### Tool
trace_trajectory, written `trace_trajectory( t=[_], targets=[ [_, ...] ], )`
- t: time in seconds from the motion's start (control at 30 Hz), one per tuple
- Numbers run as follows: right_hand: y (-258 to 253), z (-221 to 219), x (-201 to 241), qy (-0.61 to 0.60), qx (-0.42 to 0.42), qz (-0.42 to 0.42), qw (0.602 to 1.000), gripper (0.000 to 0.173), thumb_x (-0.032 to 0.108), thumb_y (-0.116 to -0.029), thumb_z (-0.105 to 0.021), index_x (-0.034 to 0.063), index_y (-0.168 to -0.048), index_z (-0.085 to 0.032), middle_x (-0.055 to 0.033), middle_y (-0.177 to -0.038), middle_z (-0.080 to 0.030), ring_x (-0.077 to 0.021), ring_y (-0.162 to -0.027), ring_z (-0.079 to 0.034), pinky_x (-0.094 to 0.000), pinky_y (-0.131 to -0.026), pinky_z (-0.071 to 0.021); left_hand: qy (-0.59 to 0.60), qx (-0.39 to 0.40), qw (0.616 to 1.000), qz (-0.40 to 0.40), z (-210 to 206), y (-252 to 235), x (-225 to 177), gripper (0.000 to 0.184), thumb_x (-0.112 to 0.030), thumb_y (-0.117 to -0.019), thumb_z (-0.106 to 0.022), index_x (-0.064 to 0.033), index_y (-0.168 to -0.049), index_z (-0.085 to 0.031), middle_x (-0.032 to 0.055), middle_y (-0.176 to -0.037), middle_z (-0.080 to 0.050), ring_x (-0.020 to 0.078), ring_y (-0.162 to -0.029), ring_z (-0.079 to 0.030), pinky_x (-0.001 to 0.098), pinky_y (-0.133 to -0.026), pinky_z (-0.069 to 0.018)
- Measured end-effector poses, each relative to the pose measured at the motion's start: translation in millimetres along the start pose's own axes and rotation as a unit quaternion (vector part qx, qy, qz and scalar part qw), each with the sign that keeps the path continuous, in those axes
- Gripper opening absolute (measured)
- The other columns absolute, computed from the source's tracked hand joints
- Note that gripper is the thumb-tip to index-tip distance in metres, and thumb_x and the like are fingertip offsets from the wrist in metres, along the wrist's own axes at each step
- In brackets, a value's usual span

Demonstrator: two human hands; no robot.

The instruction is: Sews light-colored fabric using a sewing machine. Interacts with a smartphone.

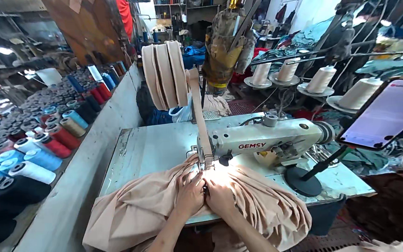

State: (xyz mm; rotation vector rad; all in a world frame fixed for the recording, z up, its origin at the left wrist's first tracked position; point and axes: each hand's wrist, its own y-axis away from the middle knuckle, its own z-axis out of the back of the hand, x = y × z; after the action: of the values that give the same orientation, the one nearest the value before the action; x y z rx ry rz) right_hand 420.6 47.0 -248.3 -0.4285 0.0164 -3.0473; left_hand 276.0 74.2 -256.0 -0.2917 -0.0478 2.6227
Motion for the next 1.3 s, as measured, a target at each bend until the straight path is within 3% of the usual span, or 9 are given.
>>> trace_trajectory(
  t=[0.23,0.43,0.6,0.73,0.87,0.97,1.1,1.23,1.3],
  targets=[
    [-27,-14,-34,-0.018,-0.122,0.124,0.985,0.033,0.026,-0.0872,-0.064,0.0194,-0.118,-0.075,-0.0061,-0.102,-0.077,-0.0297,-0.092,-0.074,-0.0535,-0.074,-0.0582,0.011,-0.043,0.998,0.037,1,-13,-5,0.034,-0.031,-0.1006,-0.049,-0.0257,-0.126,-0.072,-0.0053,-0.148,-0.058,0.0249,-0.147,-0.041,0.0622,-0.119,-0.0229],
    [-40,-16,-55,-0.029,-0.108,0.186,0.976,0.032,0.025,-0.0949,-0.058,0.0173,-0.122,-0.073,-0.0094,-0.107,-0.075,-0.0311,-0.098,-0.073,-0.0548,-0.08,-0.0581,0.008,-0.016,0.981,0.192,12,-24,-41,0.035,-0.028,-0.099,-0.054,-0.0225,-0.129,-0.07,0.0108,-0.149,-0.054,0.0356,-0.138,-0.047,0.0629,-0.113,-0.0314],
    [2,6,-39,-0.061,-0.04,0.07,0.995,0.04,0.03,-0.0943,-0.062,0.0177,-0.132,-0.068,-0.012,-0.118,-0.073,-0.0347,-0.102,-0.072,-0.0576,-0.083,-0.0562,0.034,-0.034,0.983,0.178,3,-20,-28,0.039,-0.038,-0.1046,-0.047,-0.0231,-0.133,-0.069,0.0084,-0.144,-0.06,0.0351,-0.134,-0.052,0.0661,-0.108,-0.0336],
    [54,9,-27,-0.099,-0.087,-0.066,0.989,0.04,0.045,-0.0989,-0.059,0.0076,-0.096,-0.074,-0.0114,-0.093,-0.072,-0.0299,-0.084,-0.072,-0.051,-0.071,-0.0588,0.042,0.091,0.979,0.175,35,-23,-35,0.05,-0.041,-0.1087,-0.033,-0.0178,-0.147,-0.056,0.0087,-0.154,-0.052,0.032,-0.145,-0.045,0.0631,-0.119,-0.0237],
    [44,18,-17,-0.137,0.01,-0.141,0.98,0.052,0.054,-0.1011,-0.053,0.0114,-0.125,-0.069,-0.0146,-0.12,-0.069,-0.0326,-0.105,-0.07,-0.0535,-0.087,-0.0572,0.059,0.088,0.976,0.193,33,-30,-39,0.041,-0.036,-0.1065,-0.042,-0.0183,-0.138,-0.063,0.0096,-0.138,-0.064,0.0308,-0.135,-0.054,0.066,-0.113,-0.0317],
    [19,20,-11,-0.343,0.006,-0.123,0.931,0.053,0.042,-0.0997,-0.062,0.0104,-0.142,-0.06,-0.0147,-0.132,-0.066,-0.0275,-0.119,-0.066,-0.0487,-0.103,-0.0523,0.085,0.122,0.97,0.19,42,-34,-34,0.042,-0.034,-0.1083,-0.044,-0.0135,-0.143,-0.06,0.013,-0.143,-0.061,0.0329,-0.139,-0.051,0.0623,-0.116,-0.0327],
    [-3,17,7,-0.655,-0.034,-0.164,0.737,0.041,0.012,-0.0947,-0.072,-0.0024,-0.13,-0.055,-0.0168,-0.108,-0.066,-0.0211,-0.084,-0.069,-0.0383,-0.074,-0.0606,0.061,0.164,0.968,0.18,52,-40,-32,0.04,-0.017,-0.1031,-0.053,-0.0064,-0.142,-0.058,0.019,-0.143,-0.058,0.0374,-0.137,-0.051,0.0591,-0.113,-0.0387],
    [7,18,-5,-0.687,-0.016,-0.222,0.692,0.027,0.006,-0.093,-0.071,-0.0021,-0.115,-0.059,-0.0086,-0.086,-0.062,-0.0117,-0.062,-0.055,-0.028,-0.056,-0.0479,0.079,0.143,0.975,0.15,43,-42,-24,0.039,-0.026,-0.1064,-0.049,-0.0005,-0.132,-0.064,0.0204,-0.134,-0.064,0.0351,-0.133,-0.056,0.0512,-0.114,-0.0398],
    [29,20,-22,-0.657,0.017,-0.205,0.725,0.03,0.008,-0.0938,-0.07,0.0014,-0.118,-0.054,-0.0068,-0.082,-0.06,-0.0104,-0.057,-0.051,-0.0271,-0.052,-0.0432,0.084,0.132,0.976,0.154,38,-38,-25,0.041,-0.03,-0.1077,-0.046,-0.0052,-0.136,-0.063,0.0163,-0.138,-0.063,0.0319,-0.136,-0.054,0.0505,-0.117,-0.0373]
  ],
)
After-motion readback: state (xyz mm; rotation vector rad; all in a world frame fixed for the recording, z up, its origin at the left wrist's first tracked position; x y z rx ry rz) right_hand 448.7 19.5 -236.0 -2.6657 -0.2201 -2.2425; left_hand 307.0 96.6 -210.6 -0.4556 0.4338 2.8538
